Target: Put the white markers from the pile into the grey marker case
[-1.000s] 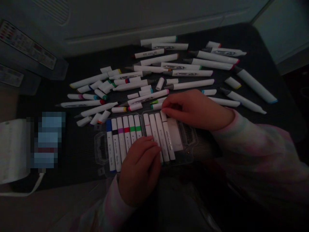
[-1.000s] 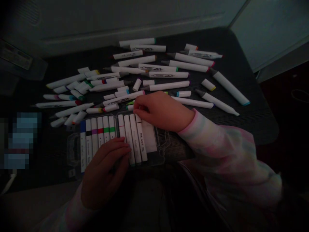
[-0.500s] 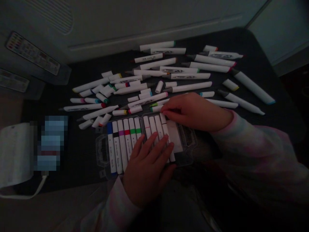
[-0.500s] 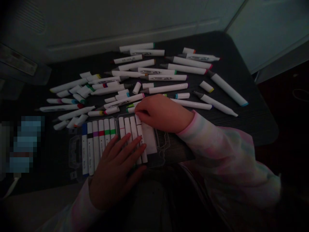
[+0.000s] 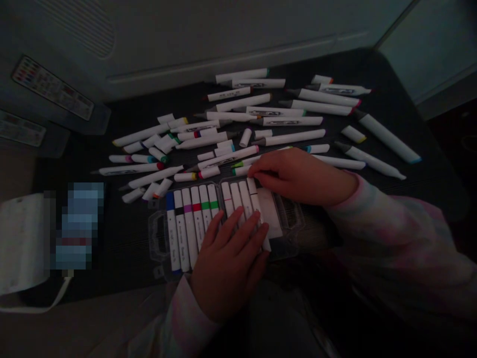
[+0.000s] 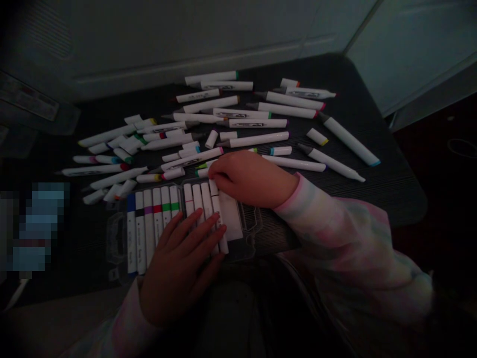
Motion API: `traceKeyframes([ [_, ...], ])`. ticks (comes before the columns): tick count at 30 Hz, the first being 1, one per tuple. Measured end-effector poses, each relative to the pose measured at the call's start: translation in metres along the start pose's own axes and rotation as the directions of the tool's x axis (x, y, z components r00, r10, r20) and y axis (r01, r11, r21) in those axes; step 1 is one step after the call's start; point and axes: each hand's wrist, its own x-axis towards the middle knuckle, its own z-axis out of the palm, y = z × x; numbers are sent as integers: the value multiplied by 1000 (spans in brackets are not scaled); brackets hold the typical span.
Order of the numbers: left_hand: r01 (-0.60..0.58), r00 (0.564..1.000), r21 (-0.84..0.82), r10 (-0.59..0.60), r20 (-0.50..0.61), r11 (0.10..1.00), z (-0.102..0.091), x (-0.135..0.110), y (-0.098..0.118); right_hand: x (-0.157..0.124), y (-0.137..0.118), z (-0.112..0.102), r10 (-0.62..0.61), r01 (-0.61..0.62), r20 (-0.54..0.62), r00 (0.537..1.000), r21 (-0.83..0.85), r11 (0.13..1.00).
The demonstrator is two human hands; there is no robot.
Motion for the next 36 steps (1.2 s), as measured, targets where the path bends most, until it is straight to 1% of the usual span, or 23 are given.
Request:
traceKeyframes([
  [12, -17, 1000, -27, 16, -24, 999, 0, 0, 0, -1, -2, 1, 10, -10, -27, 1000, -8, 1000],
  [14, -34, 998, -60, 30, -62, 998, 0, -2, -1, -1, -2, 0, 8, -9, -18, 1000, -8, 1000],
  [16, -49, 991, -107, 35, -125, 993, 0, -3, -1, -1, -2, 0, 11, -11, -9, 1000, -9, 1000],
  [19, -55, 980, -174, 20, -200, 983, 0, -4, 0, 0, -2, 0, 18, -18, -3, 1000, -13, 1000],
  [22, -47, 972, -217, -6, -235, 975, -2, -4, 0, 0, -3, 0, 30, -30, -2, 1000, -29, 999],
  [26, -41, 964, -270, -33, -264, 962, -7, -5, 1, -2, -9, 3, 41, -42, -11, 999, -102, 994],
  [28, -20, 964, -307, -63, -260, 951, -10, -7, 0, -2, -11, 6, 8, -15, -48, 999, -132, 991],
  [31, 29, 957, -352, -127, -259, 936, -14, -7, 0, -2, -14, 10, -103, 84, -117, 988, -154, 984],
  [34, 102, 939, -297, -190, -286, 949, -11, -5, 0, 0, -17, 16, -184, 163, -138, 973, -154, 975],
  [36, 154, 931, -229, -218, -292, 961, -7, -4, 0, 2, -19, 21, -192, 171, -121, 974, -165, 971],
])
